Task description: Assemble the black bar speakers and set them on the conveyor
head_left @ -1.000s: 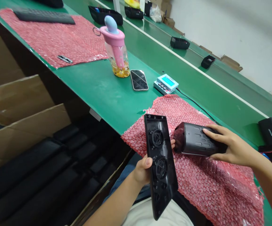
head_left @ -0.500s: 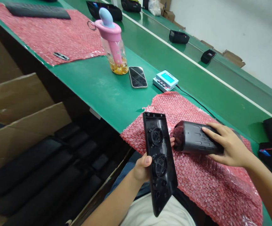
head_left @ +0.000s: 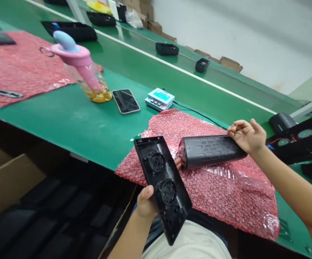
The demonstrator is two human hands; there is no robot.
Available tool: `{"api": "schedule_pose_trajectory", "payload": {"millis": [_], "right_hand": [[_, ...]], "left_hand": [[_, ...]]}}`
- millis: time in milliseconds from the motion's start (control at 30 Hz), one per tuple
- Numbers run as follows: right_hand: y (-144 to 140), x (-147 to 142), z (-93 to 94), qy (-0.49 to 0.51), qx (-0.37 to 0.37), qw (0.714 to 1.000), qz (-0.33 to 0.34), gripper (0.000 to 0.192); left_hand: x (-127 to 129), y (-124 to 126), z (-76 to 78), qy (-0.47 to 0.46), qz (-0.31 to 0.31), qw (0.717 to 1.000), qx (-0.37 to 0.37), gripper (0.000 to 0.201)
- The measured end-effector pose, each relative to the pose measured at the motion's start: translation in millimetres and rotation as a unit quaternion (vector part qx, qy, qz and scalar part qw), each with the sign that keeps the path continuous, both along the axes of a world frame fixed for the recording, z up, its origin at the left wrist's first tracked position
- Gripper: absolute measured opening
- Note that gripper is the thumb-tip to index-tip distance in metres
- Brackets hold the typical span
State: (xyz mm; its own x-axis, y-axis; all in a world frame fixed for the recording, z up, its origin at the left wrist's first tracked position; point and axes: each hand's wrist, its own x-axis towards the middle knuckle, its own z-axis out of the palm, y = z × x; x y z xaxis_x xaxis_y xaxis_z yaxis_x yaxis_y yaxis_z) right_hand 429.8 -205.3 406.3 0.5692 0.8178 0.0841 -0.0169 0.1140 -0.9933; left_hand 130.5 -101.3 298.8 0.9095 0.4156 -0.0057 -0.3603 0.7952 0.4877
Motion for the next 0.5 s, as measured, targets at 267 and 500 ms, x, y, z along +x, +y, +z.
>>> {"api": "schedule_pose_trajectory", "payload": {"millis": [267,500], "right_hand": [[27,-37,81.9,-0.031,0.059,0.992,0.106,0.054],[72,-85,7.5,-0.082,0.089,0.971,0.206,0.056]], "left_hand": [[-2,0,-10.6,-0.002,0.002,1.0,-0.031,0.083],[-5,0,-30.7,0.017,0.029,0.996,-0.077,0.081]]}}
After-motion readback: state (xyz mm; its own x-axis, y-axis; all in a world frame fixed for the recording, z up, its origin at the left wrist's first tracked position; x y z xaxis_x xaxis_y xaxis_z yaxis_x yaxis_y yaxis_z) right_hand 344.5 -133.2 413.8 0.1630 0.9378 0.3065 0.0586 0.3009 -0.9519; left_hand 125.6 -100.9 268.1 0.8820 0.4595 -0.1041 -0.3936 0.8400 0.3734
